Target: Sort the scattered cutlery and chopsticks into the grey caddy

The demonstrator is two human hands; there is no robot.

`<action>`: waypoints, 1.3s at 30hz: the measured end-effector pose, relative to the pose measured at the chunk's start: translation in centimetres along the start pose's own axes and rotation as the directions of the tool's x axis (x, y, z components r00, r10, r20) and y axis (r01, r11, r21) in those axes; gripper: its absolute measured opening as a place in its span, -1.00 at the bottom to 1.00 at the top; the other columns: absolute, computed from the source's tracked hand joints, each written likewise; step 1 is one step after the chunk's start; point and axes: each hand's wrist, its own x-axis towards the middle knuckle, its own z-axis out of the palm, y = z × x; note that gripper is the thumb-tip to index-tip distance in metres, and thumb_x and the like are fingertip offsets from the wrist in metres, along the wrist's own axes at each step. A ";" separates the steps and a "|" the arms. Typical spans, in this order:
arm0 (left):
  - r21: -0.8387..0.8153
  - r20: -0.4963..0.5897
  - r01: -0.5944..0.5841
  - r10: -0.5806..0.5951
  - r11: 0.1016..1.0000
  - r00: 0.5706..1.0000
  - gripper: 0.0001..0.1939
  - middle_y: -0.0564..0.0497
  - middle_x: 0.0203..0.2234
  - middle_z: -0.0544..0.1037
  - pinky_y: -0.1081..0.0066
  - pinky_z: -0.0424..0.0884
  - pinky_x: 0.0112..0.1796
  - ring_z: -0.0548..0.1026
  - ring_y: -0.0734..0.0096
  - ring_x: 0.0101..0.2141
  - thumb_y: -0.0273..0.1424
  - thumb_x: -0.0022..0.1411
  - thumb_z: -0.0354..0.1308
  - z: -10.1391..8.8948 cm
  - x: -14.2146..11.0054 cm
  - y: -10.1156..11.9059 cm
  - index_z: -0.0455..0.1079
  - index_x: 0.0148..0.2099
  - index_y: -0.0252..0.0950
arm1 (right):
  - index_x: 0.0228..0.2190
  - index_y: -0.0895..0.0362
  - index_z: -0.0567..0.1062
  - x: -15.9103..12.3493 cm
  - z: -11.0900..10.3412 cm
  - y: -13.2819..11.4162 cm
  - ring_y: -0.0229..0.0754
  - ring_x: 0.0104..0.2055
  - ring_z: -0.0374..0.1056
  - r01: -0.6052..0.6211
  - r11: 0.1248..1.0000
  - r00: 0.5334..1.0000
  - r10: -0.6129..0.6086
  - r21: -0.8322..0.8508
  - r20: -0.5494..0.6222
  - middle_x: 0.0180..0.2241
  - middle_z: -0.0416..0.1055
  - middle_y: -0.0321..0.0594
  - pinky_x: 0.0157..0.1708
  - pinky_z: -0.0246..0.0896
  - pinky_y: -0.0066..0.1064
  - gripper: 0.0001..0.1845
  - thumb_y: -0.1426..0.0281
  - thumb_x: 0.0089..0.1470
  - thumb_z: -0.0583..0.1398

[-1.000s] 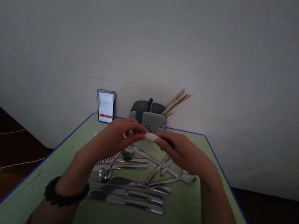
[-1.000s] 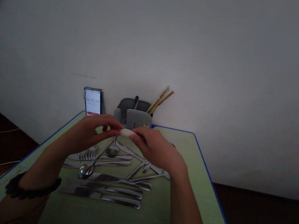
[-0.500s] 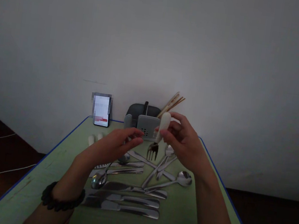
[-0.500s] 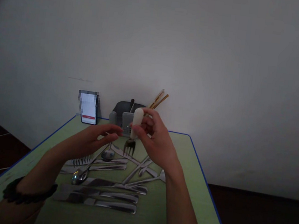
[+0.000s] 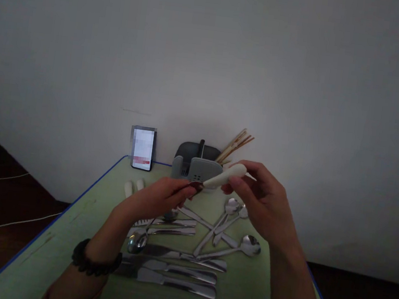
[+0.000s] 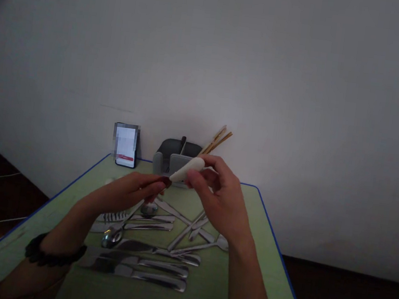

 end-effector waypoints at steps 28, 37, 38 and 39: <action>0.042 -0.462 0.072 -0.045 0.996 0.886 -0.41 -0.26 0.19 0.14 0.06 0.08 0.17 0.10 0.12 0.21 -0.41 0.21 -0.01 2.4 1.7 -7.5 -0.04 0.26 -0.35 | -0.20 0.22 0.55 19.8 9.7 3.2 -0.15 -0.30 0.44 0.404 0.343 0.740 0.422 -0.848 0.523 -0.27 0.54 -0.06 -0.41 0.22 -0.48 -0.68 0.38 -0.04 0.26; 0.016 -0.449 0.087 -0.071 0.996 0.891 -0.40 -0.25 0.19 0.12 0.06 0.08 0.18 0.11 0.11 0.21 -0.39 0.21 0.01 2.4 1.6 -7.5 -0.04 0.26 -0.32 | -0.19 0.16 0.56 19.6 10.4 5.1 -0.01 -0.12 0.41 0.494 0.277 0.760 0.322 -0.824 0.564 -0.17 0.51 0.01 -0.22 0.26 -0.37 -0.69 0.35 -0.03 0.26; 0.014 -0.443 0.091 -0.075 0.996 0.893 -0.40 -0.25 0.19 0.12 0.07 0.08 0.18 0.11 0.11 0.21 -0.39 0.20 0.01 2.4 1.6 -7.4 -0.05 0.26 -0.33 | -0.18 0.15 0.55 19.6 10.4 5.1 -0.02 -0.11 0.41 0.494 0.280 0.761 0.319 -0.823 0.565 -0.16 0.50 0.00 -0.21 0.26 -0.37 -0.69 0.33 -0.02 0.25; 0.013 -0.436 0.096 -0.081 0.995 0.896 -0.39 -0.26 0.20 0.11 0.07 0.08 0.18 0.10 0.11 0.21 -0.39 0.20 0.02 2.3 1.6 -7.3 -0.05 0.26 -0.34 | -0.17 0.14 0.55 19.6 10.4 5.1 -0.03 -0.11 0.41 0.492 0.281 0.763 0.316 -0.824 0.564 -0.15 0.50 -0.01 -0.20 0.26 -0.36 -0.68 0.32 0.00 0.23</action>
